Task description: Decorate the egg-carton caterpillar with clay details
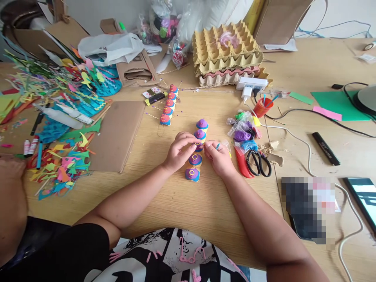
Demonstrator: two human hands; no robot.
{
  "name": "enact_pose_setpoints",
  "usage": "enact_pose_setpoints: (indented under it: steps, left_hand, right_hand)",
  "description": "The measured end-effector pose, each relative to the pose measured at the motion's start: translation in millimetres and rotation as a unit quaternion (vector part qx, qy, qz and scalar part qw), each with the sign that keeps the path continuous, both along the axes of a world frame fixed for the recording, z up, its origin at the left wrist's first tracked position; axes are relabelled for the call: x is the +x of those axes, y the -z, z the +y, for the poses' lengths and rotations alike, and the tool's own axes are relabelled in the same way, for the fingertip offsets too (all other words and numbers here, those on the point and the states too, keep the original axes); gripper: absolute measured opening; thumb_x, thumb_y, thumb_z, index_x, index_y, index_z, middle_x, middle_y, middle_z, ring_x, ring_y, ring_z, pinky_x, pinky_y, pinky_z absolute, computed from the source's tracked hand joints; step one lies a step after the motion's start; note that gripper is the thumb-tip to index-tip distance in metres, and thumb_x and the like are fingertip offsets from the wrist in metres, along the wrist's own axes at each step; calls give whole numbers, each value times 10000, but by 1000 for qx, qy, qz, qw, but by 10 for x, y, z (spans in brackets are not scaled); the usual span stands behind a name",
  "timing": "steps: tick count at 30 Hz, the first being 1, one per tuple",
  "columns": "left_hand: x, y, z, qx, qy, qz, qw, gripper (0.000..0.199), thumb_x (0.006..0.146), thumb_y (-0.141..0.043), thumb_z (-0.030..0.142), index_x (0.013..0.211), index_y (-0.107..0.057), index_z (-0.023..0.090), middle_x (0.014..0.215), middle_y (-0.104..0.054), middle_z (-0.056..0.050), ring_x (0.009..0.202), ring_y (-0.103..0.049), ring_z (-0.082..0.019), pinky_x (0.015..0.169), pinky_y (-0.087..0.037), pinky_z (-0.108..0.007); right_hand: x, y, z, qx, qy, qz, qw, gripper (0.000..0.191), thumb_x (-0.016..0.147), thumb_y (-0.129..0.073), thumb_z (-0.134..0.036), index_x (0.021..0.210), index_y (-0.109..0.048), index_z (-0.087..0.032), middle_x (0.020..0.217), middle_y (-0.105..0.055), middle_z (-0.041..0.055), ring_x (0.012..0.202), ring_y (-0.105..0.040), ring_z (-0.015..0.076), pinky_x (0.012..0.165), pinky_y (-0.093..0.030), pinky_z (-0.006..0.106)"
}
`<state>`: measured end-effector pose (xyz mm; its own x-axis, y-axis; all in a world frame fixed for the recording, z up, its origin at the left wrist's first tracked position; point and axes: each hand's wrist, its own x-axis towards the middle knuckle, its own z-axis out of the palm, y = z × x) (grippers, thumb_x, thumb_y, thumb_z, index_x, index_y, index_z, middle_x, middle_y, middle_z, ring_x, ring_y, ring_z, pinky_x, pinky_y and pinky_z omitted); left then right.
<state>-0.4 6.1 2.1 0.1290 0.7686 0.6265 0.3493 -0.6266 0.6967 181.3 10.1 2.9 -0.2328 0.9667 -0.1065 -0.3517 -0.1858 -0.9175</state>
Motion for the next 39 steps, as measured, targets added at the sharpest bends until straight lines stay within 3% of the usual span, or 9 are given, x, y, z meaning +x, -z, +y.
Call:
enact_pose_setpoints:
  steps: [6,17,32,39]
  left_hand:
    - [22,22,9,1,8,-8,1000,231,1053,-619,402,1086,-782,242,1043,-770,-45,1070,-676,-200,1013,-537,-411]
    - [15,16,1,7,-5,3,1000,224,1047,-627,397,1096,-785,246,1046,-774,-52,1064,-685,-204,1007,-540,-413]
    - [11,-25,-35,1,-11,12,1000,231,1042,-612,409,1080,-784,258,1034,-775,-58,1065,-673,-226,1015,-545,-447]
    - [6,-19,-39,6,-1,12,1000,212,1032,-627,381,1107,-782,257,1052,-770,-58,1080,-667,-233,1020,-540,-448]
  right_hand:
    - [9,21,-2,11,-8,-2,1000,411,716,-932,-535,832,-720,-203,515,-439,-89,493,-305,76,502,-171,271]
    - [23,39,2,5,-18,-16,1000,479,773,-851,-657,773,-716,-197,556,-413,-66,513,-308,86,509,-174,281]
    - [-18,-9,-27,13,2,-39,999,475,793,-818,-660,754,-673,-210,592,-447,-60,531,-316,88,520,-235,281]
    - [-24,59,-25,13,-9,-29,999,455,796,-842,-633,779,-672,-211,584,-459,-64,527,-321,84,515,-212,271]
